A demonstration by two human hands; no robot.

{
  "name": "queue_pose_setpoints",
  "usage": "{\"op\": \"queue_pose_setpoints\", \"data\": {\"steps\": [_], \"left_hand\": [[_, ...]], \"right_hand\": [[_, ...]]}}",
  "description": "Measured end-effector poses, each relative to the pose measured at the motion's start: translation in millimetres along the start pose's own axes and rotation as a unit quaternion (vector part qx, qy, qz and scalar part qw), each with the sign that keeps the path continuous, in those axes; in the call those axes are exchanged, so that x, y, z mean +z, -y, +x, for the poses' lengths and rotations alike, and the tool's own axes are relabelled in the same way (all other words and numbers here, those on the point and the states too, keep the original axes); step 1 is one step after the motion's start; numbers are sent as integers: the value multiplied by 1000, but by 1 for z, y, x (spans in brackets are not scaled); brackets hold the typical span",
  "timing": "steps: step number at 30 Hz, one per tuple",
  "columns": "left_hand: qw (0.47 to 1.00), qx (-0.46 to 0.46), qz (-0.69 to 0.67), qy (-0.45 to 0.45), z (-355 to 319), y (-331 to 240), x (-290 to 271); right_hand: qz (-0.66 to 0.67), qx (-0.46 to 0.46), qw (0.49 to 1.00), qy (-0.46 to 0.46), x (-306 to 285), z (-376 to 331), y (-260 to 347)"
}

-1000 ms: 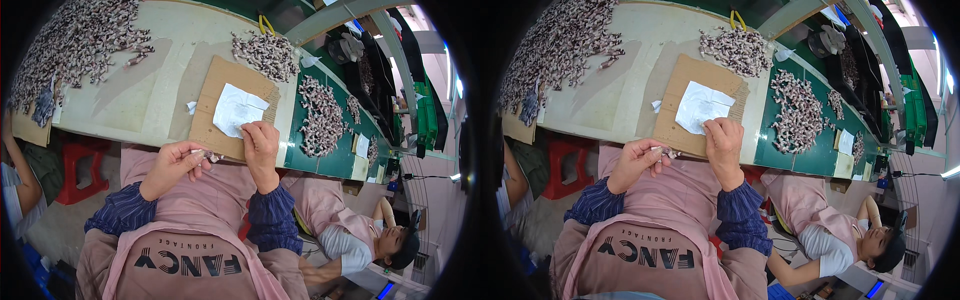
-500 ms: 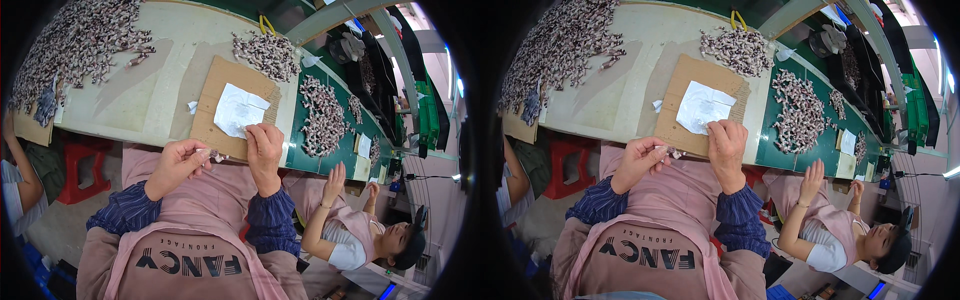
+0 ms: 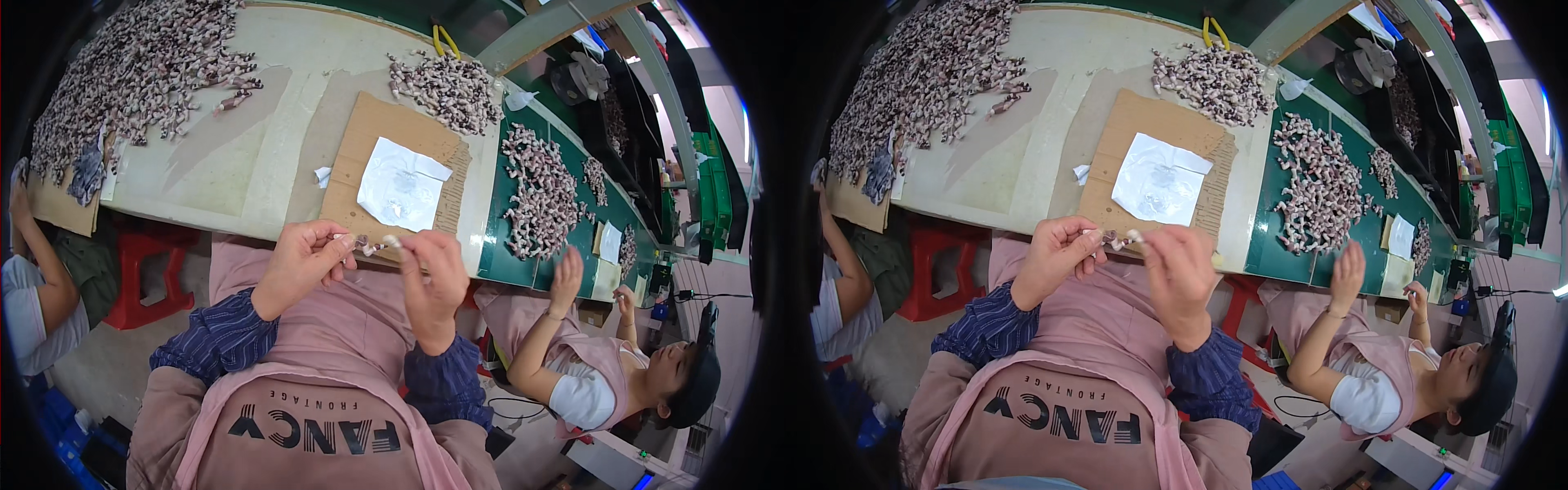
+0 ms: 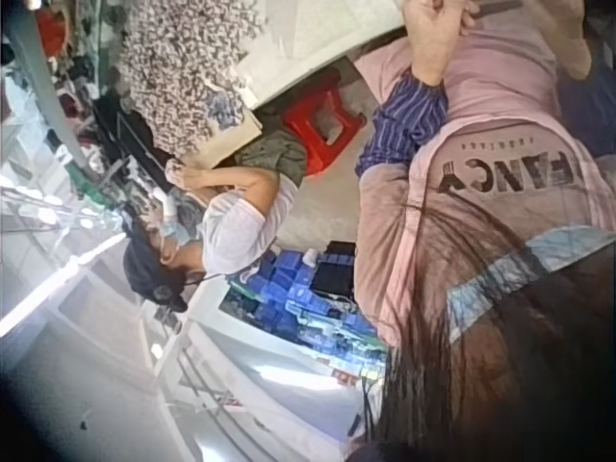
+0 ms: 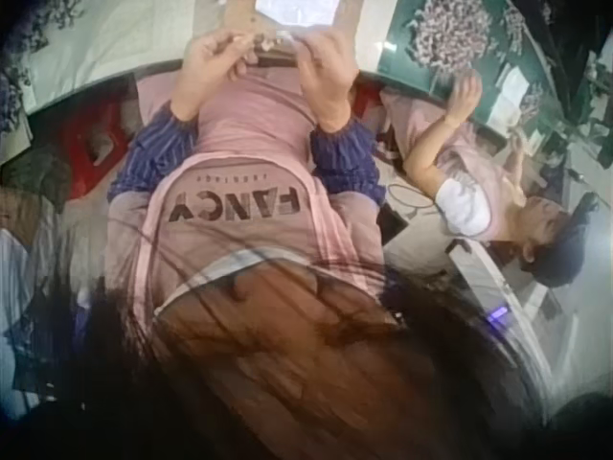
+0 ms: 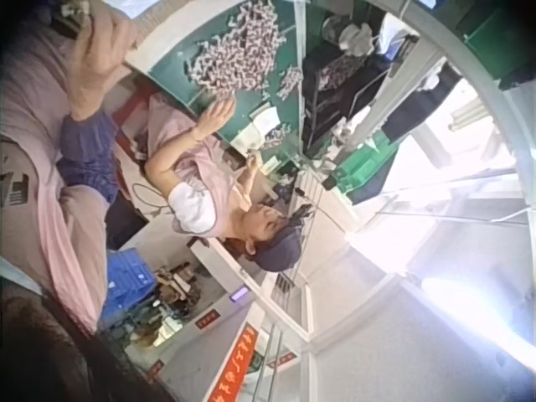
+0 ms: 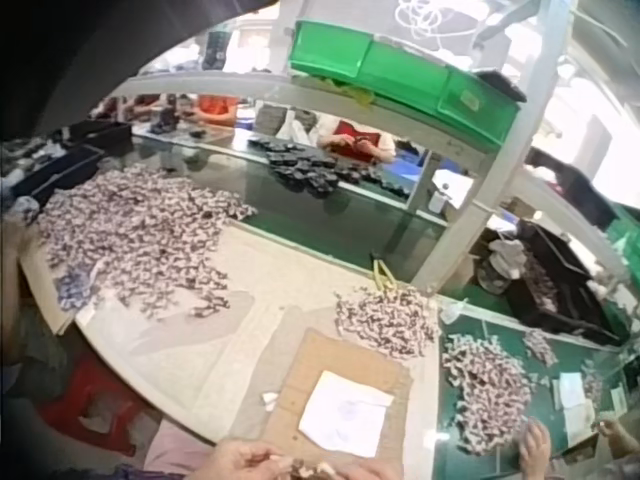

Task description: The person inspects small plastic parts by hand, then arranges them on a workbench.

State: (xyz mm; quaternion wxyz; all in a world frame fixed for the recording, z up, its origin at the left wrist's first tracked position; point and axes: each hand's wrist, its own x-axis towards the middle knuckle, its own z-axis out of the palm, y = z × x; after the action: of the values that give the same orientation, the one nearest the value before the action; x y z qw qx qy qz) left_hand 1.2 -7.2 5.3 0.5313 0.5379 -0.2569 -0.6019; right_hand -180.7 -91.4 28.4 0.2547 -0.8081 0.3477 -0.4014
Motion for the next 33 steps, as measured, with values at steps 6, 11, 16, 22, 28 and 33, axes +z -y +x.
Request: {"op": "queue_pose_setpoints", "data": {"steps": [6, 11, 16, 22, 28, 33], "left_hand": [[1000, 9, 17, -1, -2, -1, 5], [1000, 9, 23, 5, -5, -4, 7], [997, 34, 63, 12, -5, -4, 6], [989, 73, 125, 7, -9, -7, 5], [989, 71, 125, 21, -12, -5, 14], [978, 108, 178, -10, -9, -4, 12]], "right_hand": [[-1, -46, 999, 14, 8, -7, -1], [-1, -64, 998, 15, 7, -9, -2], [-5, -108, 993, 50, 5, -12, -3], [137, 33, 989, 48, 9, -19, 5], [131, -28, 991, 9, 13, -27, -3], [158, 1, 986, 44, 9, -24, -9]]}}
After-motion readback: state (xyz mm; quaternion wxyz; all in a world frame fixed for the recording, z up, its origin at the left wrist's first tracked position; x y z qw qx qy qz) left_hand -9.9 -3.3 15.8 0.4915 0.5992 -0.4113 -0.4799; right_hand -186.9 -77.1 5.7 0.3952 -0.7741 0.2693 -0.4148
